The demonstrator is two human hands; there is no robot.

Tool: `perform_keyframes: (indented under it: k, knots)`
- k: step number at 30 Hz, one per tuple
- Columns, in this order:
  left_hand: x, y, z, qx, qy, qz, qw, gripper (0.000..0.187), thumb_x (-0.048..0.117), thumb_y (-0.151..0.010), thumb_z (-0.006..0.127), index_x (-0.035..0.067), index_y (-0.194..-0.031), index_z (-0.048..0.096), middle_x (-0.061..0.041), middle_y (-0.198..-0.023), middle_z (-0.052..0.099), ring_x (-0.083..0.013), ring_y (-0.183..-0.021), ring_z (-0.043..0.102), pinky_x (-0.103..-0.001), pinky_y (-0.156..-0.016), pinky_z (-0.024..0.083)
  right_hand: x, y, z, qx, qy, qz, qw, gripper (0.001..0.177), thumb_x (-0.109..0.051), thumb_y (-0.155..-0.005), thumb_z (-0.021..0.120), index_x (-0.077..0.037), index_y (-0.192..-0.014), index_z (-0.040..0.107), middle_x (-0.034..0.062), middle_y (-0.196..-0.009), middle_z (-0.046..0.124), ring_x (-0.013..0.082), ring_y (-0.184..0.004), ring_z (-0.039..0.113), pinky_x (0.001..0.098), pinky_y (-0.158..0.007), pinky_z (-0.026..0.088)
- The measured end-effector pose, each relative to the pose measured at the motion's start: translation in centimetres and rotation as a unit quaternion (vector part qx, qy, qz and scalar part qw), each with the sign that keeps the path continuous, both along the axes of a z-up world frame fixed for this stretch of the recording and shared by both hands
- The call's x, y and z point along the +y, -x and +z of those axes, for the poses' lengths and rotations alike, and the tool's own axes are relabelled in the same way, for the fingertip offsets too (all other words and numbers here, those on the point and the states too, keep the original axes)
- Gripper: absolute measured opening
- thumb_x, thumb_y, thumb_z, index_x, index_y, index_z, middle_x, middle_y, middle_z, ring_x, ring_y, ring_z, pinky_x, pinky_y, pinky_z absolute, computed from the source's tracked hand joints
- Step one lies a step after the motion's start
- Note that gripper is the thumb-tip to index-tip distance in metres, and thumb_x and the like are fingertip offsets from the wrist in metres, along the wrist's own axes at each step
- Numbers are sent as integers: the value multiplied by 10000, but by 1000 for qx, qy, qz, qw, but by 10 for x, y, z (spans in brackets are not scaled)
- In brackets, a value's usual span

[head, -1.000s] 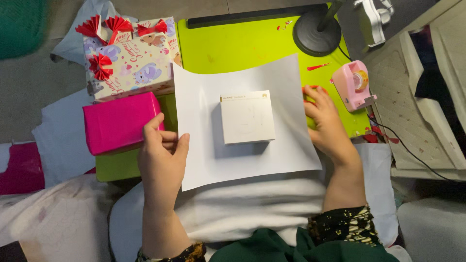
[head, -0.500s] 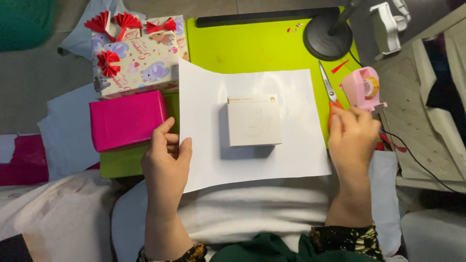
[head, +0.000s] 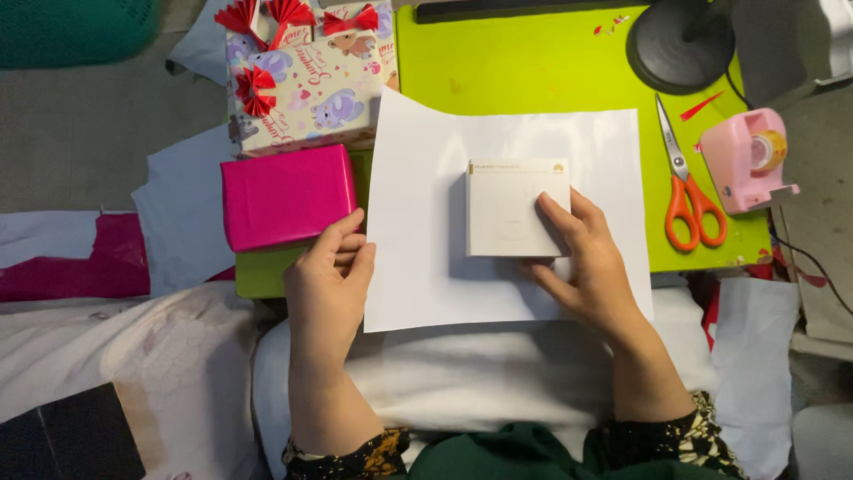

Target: The person places a small white box on a sheet of patterned wrapping paper, folds the paper around the box, and secures it with tape. They then fold and crease the ends to close the package.

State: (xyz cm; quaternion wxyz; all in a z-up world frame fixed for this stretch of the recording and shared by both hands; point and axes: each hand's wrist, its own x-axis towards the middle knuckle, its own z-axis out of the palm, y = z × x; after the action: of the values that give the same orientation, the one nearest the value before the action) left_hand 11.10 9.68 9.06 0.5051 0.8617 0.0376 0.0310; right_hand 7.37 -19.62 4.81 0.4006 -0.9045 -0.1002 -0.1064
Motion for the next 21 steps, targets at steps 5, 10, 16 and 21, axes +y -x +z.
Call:
perform_keyframes:
  k: [5,10,16,21]
  knots:
    - [1,-3,-1,4,23,-1,1000,319,10,-905,714,14,-1224,716,-67,-903,761,-86,-783,701,-245,-699,596,5,-2,-4,-19,37,-16,999,869,-76,-722,874,-116,-1498,484,237,-1498,470,419,-1358,489,474,-1135,415]
    - [1,-4,-1,23,28,4,999,321,12,-907,713,10,-1229,716,-62,-893,753,-86,-768,687,-243,-694,588,8,-4,-3,-24,56,-14,998,898,-77,-702,877,-110,-1506,478,244,-1511,477,420,-1335,493,482,-1126,406]
    - [1,-3,-1,10,28,0,1000,322,12,-908,717,8,-1230,713,-60,-909,754,-84,-784,693,-243,-707,596,7,-5,-2,-15,60,-10,998,909,-75,-701,873,-111,-1516,473,241,-1510,473,415,-1331,495,482,-1124,406]
    - [0,-4,1,-2,11,-4,1000,328,9,-904,721,6,-1232,712,-70,-910,759,-101,-775,698,-253,-703,595,6,-4,-3,-9,63,-12,998,916,-80,-702,879,-116,-1521,470,236,-1526,470,411,-1341,498,476,-1131,408]
